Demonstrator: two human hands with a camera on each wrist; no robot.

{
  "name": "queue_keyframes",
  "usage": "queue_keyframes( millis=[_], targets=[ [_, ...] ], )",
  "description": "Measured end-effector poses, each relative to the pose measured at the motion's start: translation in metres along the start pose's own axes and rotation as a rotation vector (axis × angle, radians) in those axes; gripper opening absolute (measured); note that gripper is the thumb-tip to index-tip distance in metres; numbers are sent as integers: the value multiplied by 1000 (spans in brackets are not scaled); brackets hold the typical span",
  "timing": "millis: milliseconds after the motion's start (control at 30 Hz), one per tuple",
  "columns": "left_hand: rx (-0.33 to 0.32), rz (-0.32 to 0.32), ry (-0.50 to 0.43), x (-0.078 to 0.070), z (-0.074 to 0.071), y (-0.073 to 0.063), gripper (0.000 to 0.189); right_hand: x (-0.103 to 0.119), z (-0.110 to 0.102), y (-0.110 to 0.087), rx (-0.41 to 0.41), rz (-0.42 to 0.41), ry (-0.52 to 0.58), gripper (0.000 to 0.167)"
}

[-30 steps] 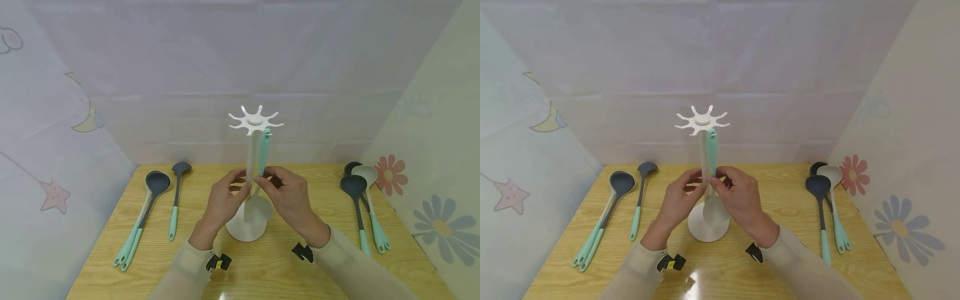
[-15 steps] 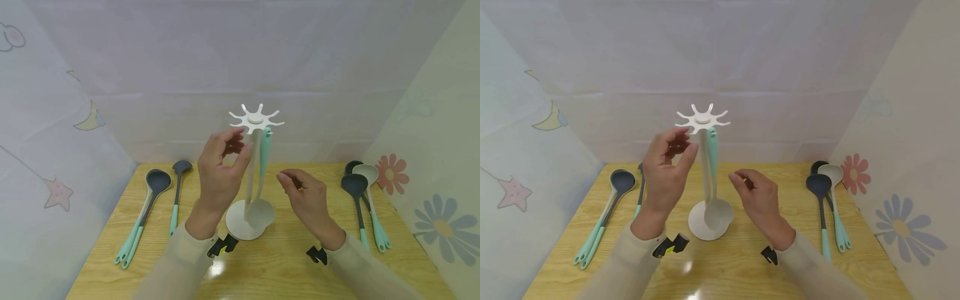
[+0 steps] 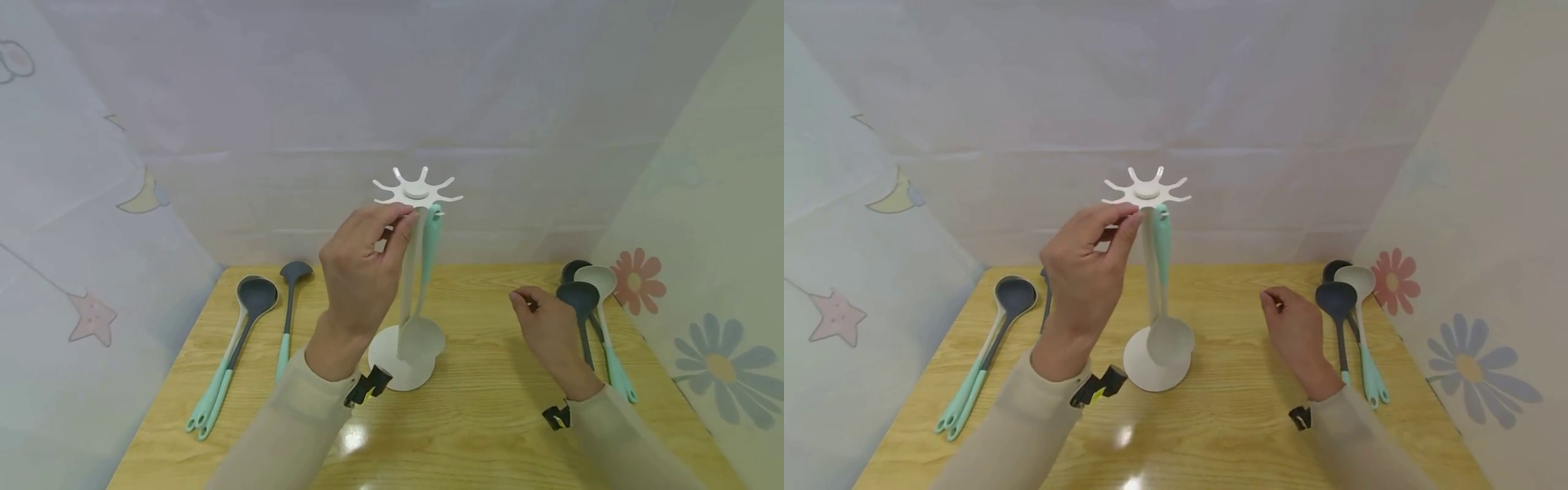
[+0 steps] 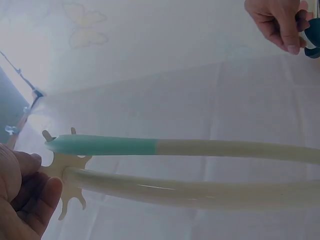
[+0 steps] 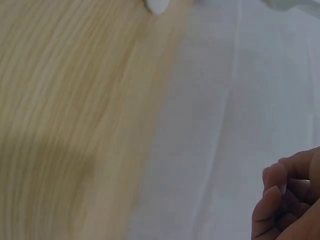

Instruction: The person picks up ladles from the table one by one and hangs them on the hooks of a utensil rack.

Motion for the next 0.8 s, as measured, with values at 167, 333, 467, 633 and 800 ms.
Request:
queue_keyframes(
  millis=[167, 333, 467, 633, 800],
  targets=[
    [15, -6, 9, -1, 0, 1, 10, -64, 1, -9, 265, 123, -116, 23],
    [24, -14, -6, 0, 0, 1, 10, -124, -2, -27, 481, 248, -187, 31],
    [30, -17, -14, 0, 0, 1, 11, -157, -5, -41, 605, 359, -232, 36],
    [30, -16, -9, 0, 0, 0, 10, -180, -8, -53, 736, 496, -262, 31],
    [27, -13, 9, 0, 0, -1, 9, -186, -6, -62, 795, 554, -256, 28]
  ],
)
Point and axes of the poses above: each hand's wrist, its own y-axis towards the middle knuckle, its own z-axis out of the palm, x = y × z, the point moved 9 cm from there along y, towards the middle knuckle, and after that the axes turned 7 degrees about x, right-handed, at the moved point
